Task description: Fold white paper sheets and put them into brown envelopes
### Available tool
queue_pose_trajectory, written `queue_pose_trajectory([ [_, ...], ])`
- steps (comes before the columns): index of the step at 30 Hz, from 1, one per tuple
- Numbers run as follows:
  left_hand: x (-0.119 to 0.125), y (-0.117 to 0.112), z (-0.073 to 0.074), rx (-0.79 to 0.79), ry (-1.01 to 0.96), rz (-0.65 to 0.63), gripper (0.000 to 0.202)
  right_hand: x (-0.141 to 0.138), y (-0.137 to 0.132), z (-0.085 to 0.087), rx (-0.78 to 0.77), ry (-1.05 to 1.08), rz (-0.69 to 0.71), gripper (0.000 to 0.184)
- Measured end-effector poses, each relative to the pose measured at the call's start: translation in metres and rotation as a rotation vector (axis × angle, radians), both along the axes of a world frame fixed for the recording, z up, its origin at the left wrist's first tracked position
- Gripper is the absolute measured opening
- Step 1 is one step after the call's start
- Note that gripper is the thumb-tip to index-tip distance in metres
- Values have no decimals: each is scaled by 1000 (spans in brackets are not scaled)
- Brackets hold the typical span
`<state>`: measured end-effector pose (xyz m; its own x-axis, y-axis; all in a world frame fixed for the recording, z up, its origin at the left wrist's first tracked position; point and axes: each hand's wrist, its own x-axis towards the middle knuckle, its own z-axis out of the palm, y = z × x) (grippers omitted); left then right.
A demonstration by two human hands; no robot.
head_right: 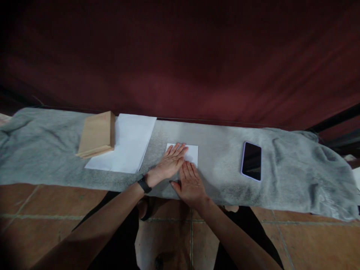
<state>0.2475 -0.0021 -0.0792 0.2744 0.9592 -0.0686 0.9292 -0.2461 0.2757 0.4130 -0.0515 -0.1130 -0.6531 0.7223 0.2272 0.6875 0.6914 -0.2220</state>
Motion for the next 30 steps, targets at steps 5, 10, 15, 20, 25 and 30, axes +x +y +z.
queue_pose_trajectory([
  [5,9,3,-2,-6,-86,-115,54,-3,-5,3,-32,21,39,66],
  [10,21,3,-2,-7,-110,-190,52,-4,-7,6,-52,53,74,61],
  [15,26,5,-4,8,-63,-182,53,-2,-7,9,-84,50,88,62],
  [20,28,9,-14,71,-22,-127,54,2,-1,17,-194,33,138,64],
  [25,29,10,-16,88,-12,-69,54,11,16,28,-291,42,252,55],
  [30,25,10,-16,87,-26,-41,57,18,34,41,-340,164,356,27],
])
